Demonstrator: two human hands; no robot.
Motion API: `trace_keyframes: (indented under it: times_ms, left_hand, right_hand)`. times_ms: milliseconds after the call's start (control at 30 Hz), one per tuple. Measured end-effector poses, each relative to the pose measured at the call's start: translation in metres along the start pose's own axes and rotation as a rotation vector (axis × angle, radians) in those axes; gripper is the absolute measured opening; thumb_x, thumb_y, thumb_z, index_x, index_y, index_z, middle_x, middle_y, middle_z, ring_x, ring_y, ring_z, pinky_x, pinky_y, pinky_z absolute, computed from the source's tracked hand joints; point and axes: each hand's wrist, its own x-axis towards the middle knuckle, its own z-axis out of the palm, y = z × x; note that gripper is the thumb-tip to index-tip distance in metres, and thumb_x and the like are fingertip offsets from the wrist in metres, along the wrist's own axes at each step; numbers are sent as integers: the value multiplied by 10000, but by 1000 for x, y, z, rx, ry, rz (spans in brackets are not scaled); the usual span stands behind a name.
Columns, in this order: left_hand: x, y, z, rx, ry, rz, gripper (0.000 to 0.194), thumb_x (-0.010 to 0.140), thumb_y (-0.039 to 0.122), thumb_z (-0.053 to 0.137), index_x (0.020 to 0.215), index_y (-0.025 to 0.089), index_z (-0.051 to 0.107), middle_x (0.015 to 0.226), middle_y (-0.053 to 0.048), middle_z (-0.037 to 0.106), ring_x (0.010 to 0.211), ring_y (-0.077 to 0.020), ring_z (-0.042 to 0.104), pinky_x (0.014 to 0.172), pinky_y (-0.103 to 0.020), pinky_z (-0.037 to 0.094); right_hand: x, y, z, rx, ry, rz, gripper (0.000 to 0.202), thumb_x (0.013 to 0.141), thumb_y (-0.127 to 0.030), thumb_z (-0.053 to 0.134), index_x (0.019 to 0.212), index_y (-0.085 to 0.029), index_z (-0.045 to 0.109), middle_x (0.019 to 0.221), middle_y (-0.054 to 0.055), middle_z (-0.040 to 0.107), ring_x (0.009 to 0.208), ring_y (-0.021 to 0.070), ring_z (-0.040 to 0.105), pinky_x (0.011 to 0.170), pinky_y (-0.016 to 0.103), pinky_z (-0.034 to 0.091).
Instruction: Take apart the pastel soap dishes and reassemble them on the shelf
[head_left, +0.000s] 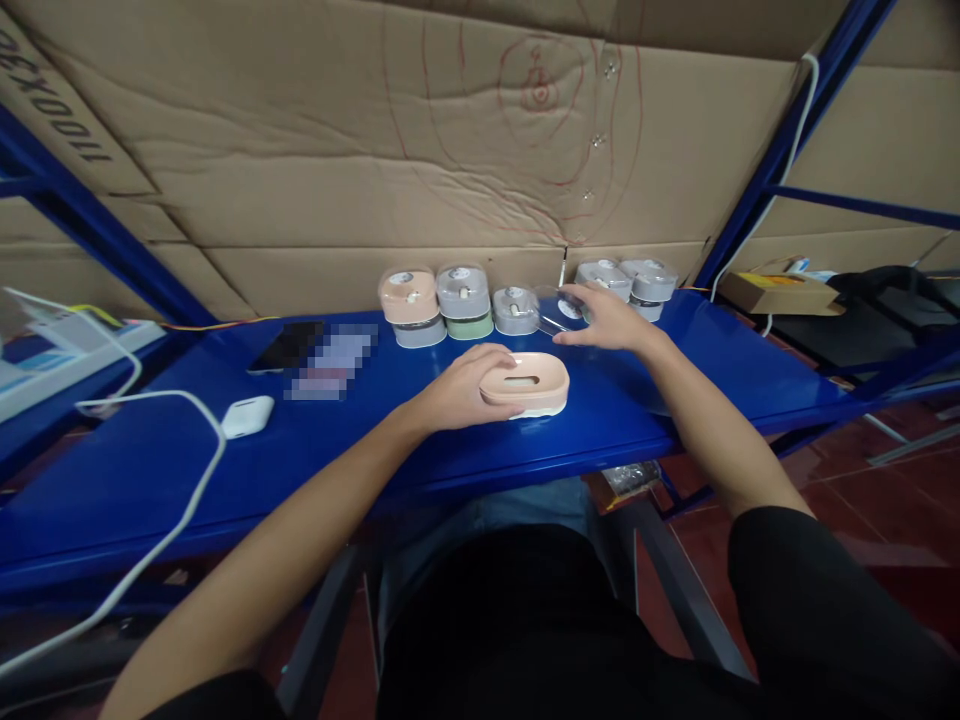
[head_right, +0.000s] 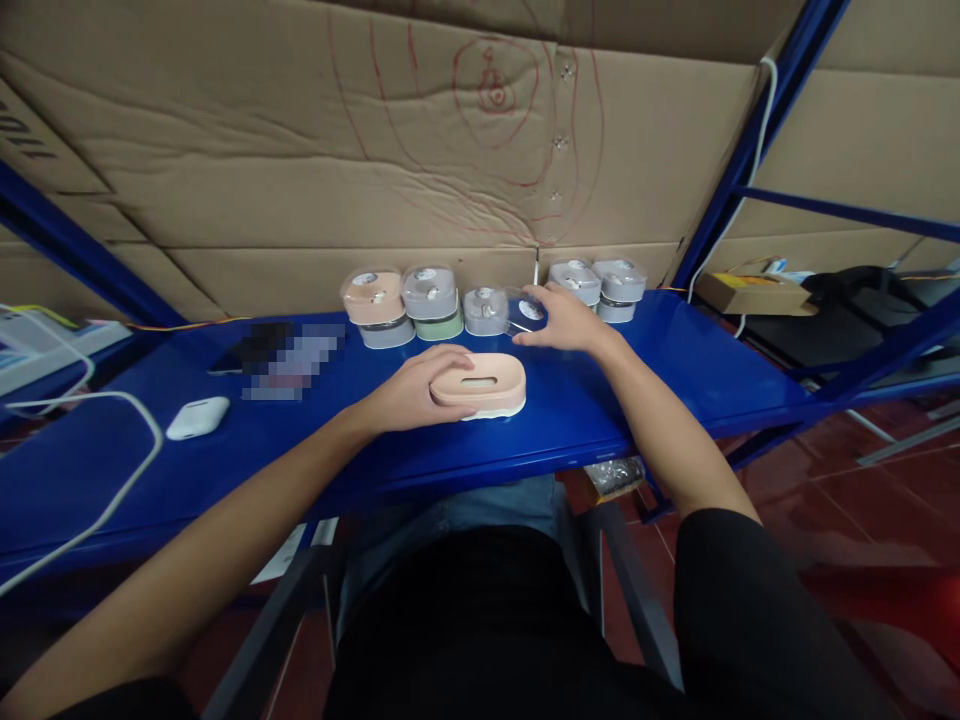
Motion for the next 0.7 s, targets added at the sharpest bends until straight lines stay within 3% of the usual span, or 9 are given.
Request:
trace_keyframes:
  times_ms: [200,367,533,700]
  left_hand:
    - [0,0,2,38,-68,-56,751,746,519,929,1395,248,666,1496,-135,685,1470,-430,613,1280,-591,492]
    - [-2,6,4,125,-100,-88,897,795,440,845,1602,218,521,1626,-174,610,1543,-446,559,1304,-604,463]
    - [-3,0,7,4,-141,-165,1227,815,569,889,1788,188,246,1821,-251,384,1682,-509,381,1367,-676,354]
    - [0,-15,8,-203,-71,-252,1562,623,616,1052,1820,208,135,1801,-283,411,1659,-542,414,1335,-703,398]
  right_hand:
    - [-2,-7,2,61,80,-57,1008,779,-746,890,1570,-178,631,1321,184,717,1211,434,665,1116,623,537]
    - [-4,-13,6,126,88,-192,992,819,-761,867,1593,-197,610,1353,174,726,1162,387,689,1052,583,580]
    - [-8,-21,5,152,-34,-311,917,832,-677,888,1589,-222,643,1351,160,755,1132,356,716,1016,558,607]
    - [-13,-39,14,196,-142,-421,822,864,-624,880,1570,-252,682,1413,136,746,1228,358,715,1106,566,577]
